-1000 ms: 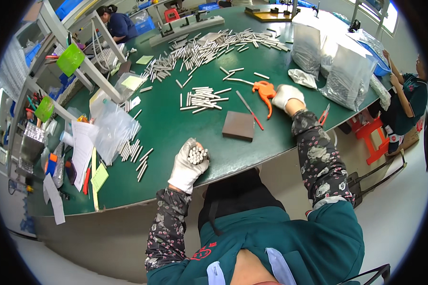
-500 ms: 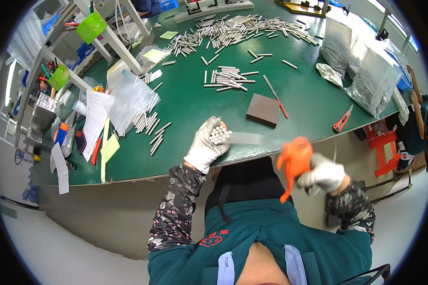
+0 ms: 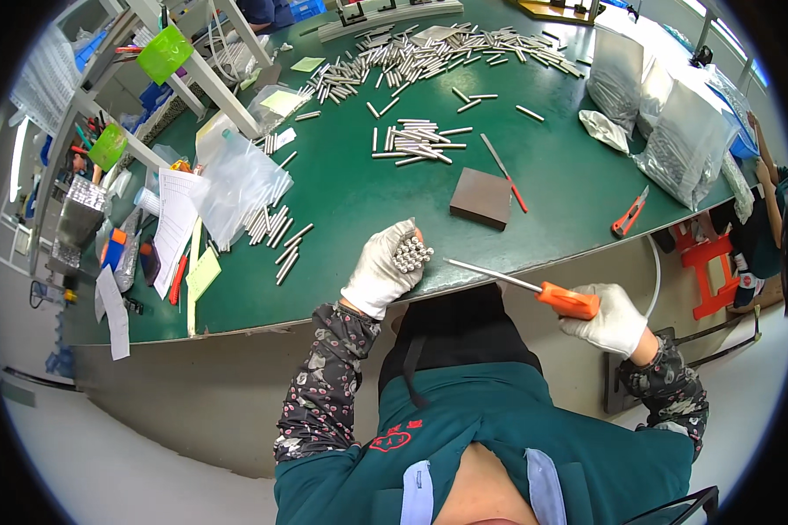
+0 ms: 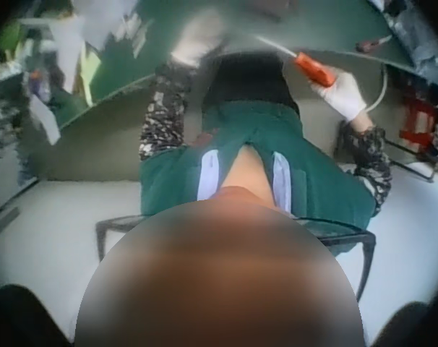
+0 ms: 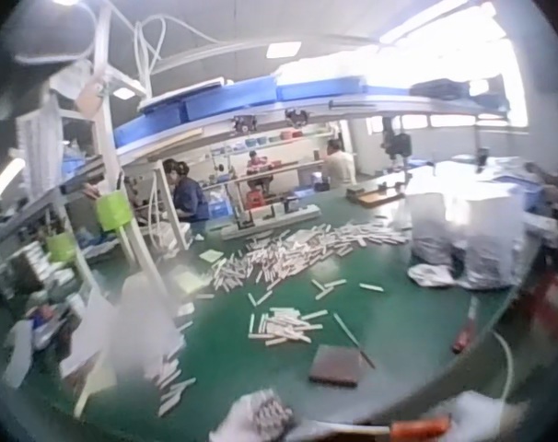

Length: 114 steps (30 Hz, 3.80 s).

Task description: The recorder organizes small metal pins into a precise bundle and uses an air gun to clean them.

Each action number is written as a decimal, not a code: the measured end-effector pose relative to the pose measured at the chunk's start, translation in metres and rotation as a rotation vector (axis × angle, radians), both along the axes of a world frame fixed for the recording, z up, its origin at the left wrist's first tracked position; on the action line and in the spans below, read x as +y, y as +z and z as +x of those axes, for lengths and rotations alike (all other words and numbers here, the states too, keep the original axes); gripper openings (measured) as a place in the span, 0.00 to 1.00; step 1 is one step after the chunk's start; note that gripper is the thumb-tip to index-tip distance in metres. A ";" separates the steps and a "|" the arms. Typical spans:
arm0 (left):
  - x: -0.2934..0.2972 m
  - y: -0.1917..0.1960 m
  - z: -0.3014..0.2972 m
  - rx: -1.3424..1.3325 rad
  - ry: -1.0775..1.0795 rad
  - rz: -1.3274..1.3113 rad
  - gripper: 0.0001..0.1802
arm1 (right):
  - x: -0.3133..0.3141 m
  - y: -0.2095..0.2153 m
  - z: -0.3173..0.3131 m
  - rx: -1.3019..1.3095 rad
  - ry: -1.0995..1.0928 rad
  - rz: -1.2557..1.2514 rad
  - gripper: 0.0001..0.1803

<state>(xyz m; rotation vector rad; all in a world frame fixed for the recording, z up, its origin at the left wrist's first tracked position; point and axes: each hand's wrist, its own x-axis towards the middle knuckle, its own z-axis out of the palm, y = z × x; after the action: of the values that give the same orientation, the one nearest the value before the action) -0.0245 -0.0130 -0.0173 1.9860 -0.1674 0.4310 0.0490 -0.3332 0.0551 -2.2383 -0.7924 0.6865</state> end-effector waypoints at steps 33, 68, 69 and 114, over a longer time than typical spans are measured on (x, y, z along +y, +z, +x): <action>-0.004 0.008 0.000 0.012 0.037 0.089 0.29 | 0.035 0.019 -0.012 -0.260 0.009 -0.132 0.15; -0.003 0.010 0.000 0.044 0.067 0.074 0.28 | 0.047 0.022 -0.004 -0.264 0.056 -0.141 0.14; -0.002 0.008 0.000 0.027 0.027 0.033 0.28 | 0.046 0.023 -0.005 -0.264 0.058 -0.140 0.14; -0.004 0.009 0.000 0.004 0.026 -0.114 0.25 | 0.036 0.017 -0.006 -0.287 0.094 -0.167 0.13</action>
<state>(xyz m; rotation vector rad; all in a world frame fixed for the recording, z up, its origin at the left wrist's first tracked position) -0.0250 -0.0173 -0.0084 1.8786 -0.1117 0.4435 0.0434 -0.2971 0.0718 -2.5004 -1.0175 0.4958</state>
